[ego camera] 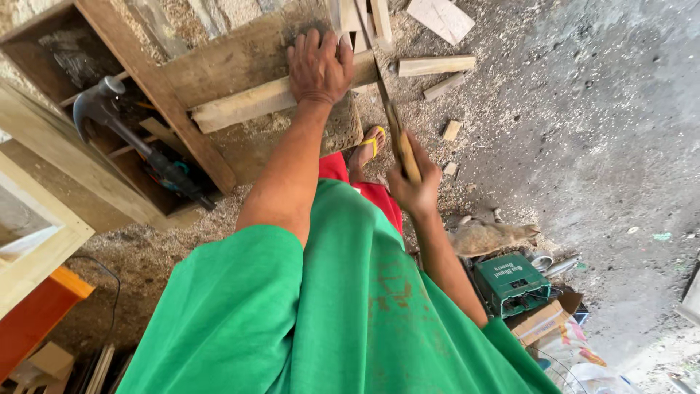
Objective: The person gathers wooden strips from a pile on the ground and carries them to a workbench. They saw a piece of wood, plane a board with a power planer, and then measure and mark a wooden frame with a tape measure and pencil.
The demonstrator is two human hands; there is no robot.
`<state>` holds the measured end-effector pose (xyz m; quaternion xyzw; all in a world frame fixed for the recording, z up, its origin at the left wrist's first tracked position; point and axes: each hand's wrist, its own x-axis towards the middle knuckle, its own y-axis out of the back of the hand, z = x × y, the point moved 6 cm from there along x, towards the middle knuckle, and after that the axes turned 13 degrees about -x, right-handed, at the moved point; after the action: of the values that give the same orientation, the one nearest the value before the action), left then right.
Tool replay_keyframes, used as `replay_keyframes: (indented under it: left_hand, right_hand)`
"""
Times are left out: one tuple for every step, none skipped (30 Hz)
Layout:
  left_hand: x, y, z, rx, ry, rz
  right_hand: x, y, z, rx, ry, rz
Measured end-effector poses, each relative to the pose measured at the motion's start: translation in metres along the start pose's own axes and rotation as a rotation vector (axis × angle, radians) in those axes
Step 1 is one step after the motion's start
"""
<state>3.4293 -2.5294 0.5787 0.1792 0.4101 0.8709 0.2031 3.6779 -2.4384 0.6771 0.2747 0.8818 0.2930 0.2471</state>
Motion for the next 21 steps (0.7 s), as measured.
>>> replay_keyframes:
  left_hand:
    - [0.0,-0.001,-0.001,0.0,-0.002,0.001]
    - [-0.003,-0.001,-0.001,0.001,0.006,-0.009]
    - [-0.004,-0.001,-0.001,0.024,-0.002,0.007]
    - [-0.004,0.0,-0.001,0.045,-0.016,0.028]
    - [-0.004,0.001,0.001,0.061,-0.044,0.066]
    - [-0.004,-0.001,0.0,0.048,-0.051,0.033]
    - [-0.003,-0.003,-0.001,0.037,-0.058,0.003]
    - [-0.004,-0.003,-0.002,0.03,-0.06,-0.035]
    - [-0.005,-0.006,-0.007,-0.015,-0.018,-0.141]
    - [-0.009,-0.007,-0.012,-0.058,0.031,-0.251]
    - [-0.016,-0.006,-0.016,-0.102,0.076,-0.355]
    - [-0.019,0.003,-0.013,-0.054,-0.038,-0.332]
    - [-0.024,0.015,-0.011,-0.005,-0.158,-0.301]
    - [-0.031,0.026,-0.009,0.044,-0.271,-0.269]
    - [-0.038,0.035,-0.02,0.114,-0.187,-0.268]
    - [-0.044,0.044,-0.031,0.183,-0.102,-0.262]
    - [-0.048,0.05,-0.041,0.249,-0.016,-0.251]
    - [-0.052,0.049,-0.044,0.217,-0.003,-0.31]
    - [-0.056,0.047,-0.046,0.183,0.017,-0.368]
    - [-0.06,0.046,-0.047,0.151,0.042,-0.423]
    - [-0.058,0.054,-0.039,0.087,-0.022,-0.299]
  right_hand:
    - [-0.021,0.008,0.005,-0.016,-0.035,-0.008]
    - [-0.038,0.012,0.012,-0.006,-0.063,-0.009]
    - [-0.056,0.016,0.018,0.002,-0.097,-0.014]
    - [-0.072,0.019,0.024,0.01,-0.128,-0.012]
    - [-0.083,0.023,0.027,-0.052,-0.085,0.018]
    - [-0.089,0.024,0.03,-0.112,-0.034,0.058]
    - [-0.093,0.026,0.031,-0.172,0.018,0.097]
    - [-0.096,0.027,0.036,-0.175,0.003,0.121]
    - [-0.096,0.027,0.039,-0.178,-0.021,0.131]
    - [-0.094,0.028,0.041,-0.183,-0.048,0.133]
    - [-0.092,0.03,0.04,-0.175,-0.051,0.135]
    - [-0.088,0.033,0.037,-0.166,-0.041,0.153]
    - [-0.083,0.036,0.031,-0.154,-0.027,0.176]
    - [-0.078,0.04,0.024,-0.149,0.007,0.196]
    - [-0.073,0.043,0.016,-0.143,0.039,0.21]
    - [-0.068,0.045,0.008,-0.137,0.073,0.226]
    - [-0.062,0.047,-0.001,-0.141,0.13,0.245]
    - [-0.057,0.048,-0.008,-0.147,0.186,0.262]
    - [-0.054,0.048,-0.015,-0.157,0.244,0.272]
    - [-0.05,0.047,-0.017,-0.172,0.248,0.27]
    - [-0.047,0.045,-0.019,-0.184,0.257,0.264]
